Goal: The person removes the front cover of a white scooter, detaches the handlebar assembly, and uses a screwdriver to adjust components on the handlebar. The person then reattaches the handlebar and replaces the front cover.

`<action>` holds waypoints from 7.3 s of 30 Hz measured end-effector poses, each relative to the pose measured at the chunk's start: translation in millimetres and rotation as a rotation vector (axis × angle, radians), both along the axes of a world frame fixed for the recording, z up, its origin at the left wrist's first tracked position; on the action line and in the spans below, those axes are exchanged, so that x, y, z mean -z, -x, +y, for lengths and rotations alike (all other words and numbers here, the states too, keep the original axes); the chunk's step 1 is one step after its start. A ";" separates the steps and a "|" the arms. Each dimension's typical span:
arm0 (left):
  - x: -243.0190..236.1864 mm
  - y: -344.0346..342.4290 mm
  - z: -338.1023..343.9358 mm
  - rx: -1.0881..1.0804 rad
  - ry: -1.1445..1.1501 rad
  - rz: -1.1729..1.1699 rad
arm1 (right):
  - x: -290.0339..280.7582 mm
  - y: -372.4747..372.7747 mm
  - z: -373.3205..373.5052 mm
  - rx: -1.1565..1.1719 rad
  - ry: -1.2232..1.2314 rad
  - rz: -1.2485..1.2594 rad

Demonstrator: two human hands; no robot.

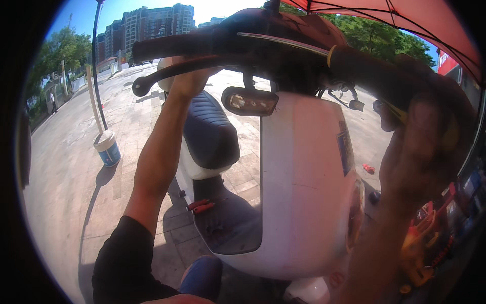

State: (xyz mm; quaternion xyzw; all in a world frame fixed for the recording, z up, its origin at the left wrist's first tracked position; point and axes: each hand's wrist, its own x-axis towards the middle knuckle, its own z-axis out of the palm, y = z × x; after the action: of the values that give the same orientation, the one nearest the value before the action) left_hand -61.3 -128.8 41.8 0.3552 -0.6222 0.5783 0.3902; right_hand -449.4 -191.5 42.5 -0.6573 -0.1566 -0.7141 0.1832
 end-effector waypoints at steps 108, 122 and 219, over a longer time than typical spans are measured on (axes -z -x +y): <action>5.2 1.4 -12.2 0.659 -0.236 0.252 | -26.6 -85.3 44.3 0.056 -0.199 -0.040; 17.1 -26.2 -27.7 1.195 -0.478 0.405 | -22.3 -98.4 42.6 0.066 -0.341 -0.033; -20.7 -9.8 -12.3 0.447 -0.107 0.041 | 35.7 -119.0 33.4 0.005 0.072 -0.074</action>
State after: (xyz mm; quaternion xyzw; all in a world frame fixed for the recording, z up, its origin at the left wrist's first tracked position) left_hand -51.5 -141.1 62.5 0.2405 -0.7072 0.4362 0.5017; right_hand -330.4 -158.1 6.8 -0.6370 -0.1869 -0.7323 0.1517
